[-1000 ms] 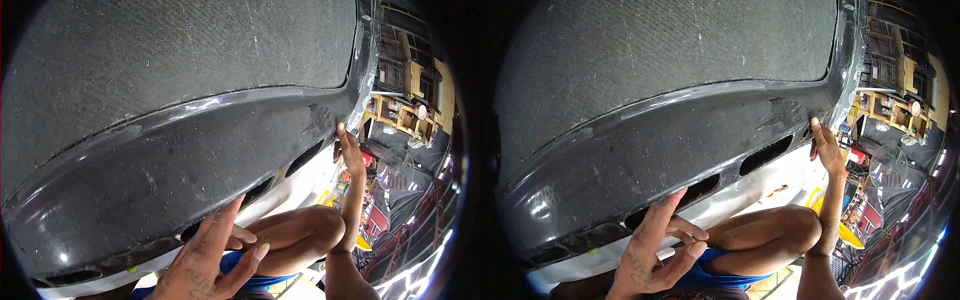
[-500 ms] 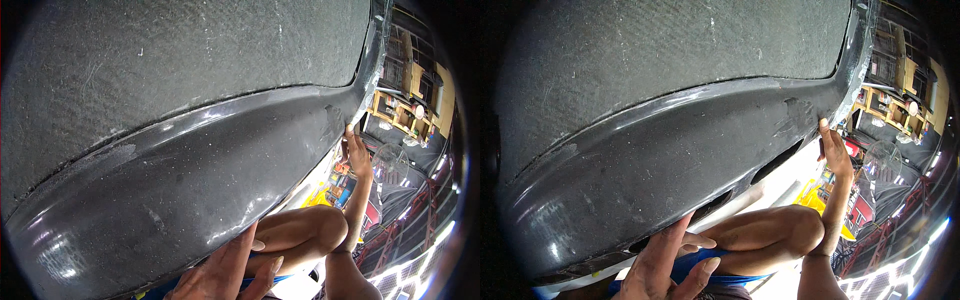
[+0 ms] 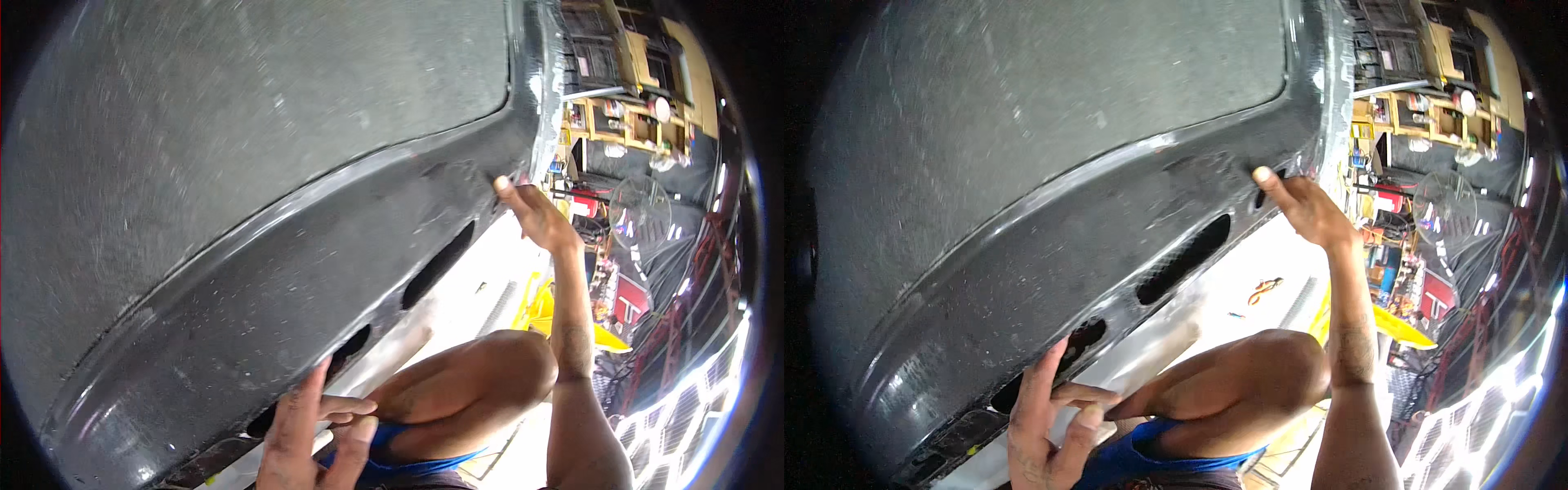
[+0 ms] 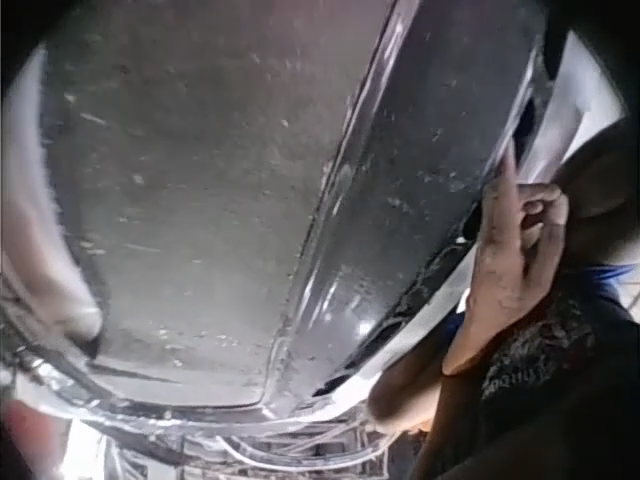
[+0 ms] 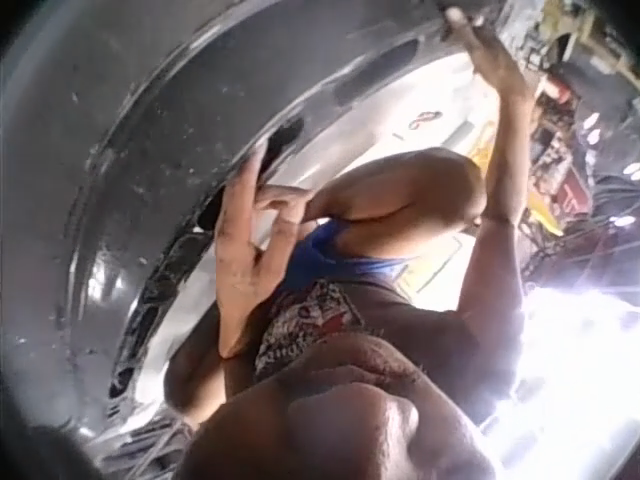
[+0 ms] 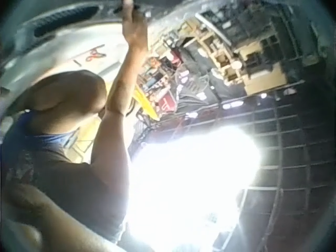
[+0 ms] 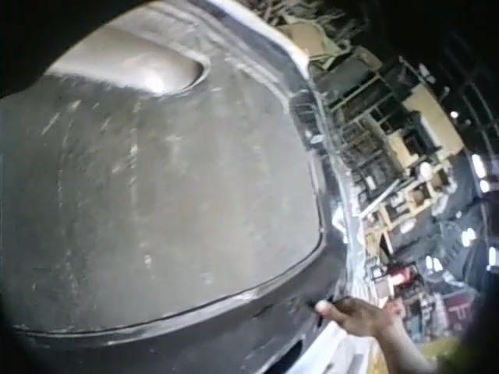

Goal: Measure and cut wire mesh to fit an opening in a car component.

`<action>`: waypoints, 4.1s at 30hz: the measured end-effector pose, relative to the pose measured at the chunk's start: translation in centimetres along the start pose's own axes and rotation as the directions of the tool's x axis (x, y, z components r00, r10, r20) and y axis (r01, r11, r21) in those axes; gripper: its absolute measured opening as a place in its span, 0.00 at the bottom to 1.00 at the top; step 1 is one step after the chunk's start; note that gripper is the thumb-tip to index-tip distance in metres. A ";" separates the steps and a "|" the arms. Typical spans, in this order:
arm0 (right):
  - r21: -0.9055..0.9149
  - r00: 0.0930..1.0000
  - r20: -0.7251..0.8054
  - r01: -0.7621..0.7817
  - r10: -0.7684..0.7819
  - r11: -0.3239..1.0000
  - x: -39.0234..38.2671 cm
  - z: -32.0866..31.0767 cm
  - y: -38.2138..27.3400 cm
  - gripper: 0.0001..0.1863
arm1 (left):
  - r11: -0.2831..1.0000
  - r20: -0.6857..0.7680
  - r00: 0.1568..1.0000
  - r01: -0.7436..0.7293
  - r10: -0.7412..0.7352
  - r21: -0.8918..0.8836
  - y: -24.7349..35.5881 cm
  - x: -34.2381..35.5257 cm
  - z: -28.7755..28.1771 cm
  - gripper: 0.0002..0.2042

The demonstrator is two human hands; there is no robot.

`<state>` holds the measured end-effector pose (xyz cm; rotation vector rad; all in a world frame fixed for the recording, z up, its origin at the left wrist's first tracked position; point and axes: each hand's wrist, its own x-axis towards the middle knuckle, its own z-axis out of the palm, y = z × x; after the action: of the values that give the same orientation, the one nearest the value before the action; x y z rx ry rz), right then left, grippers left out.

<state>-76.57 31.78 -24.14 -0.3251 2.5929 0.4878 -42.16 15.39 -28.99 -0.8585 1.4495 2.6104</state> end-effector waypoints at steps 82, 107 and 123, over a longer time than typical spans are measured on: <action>-0.100 0.479 -0.092 0.868 -0.873 0.487 6.1 1.1 9.7 0.23 | 0.590 -0.125 0.940 -0.092 0.316 0.802 -1.0 0.6 4.6 0.24; 0.413 0.681 0.090 0.638 -0.726 0.650 2.3 -2.2 5.8 0.15 | 0.995 -0.279 0.960 -0.040 0.011 -0.097 0.5 -0.5 4.5 0.19; 0.009 0.152 -0.228 0.988 -0.962 0.154 -11.7 -2.5 -1.2 0.15 | 0.837 -0.327 0.942 -0.238 0.075 -0.492 1.0 -3.9 4.4 0.09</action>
<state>-67.17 31.37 -16.59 -1.9240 1.8538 -0.2867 -41.09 19.23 -24.52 -1.2733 0.8588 3.1891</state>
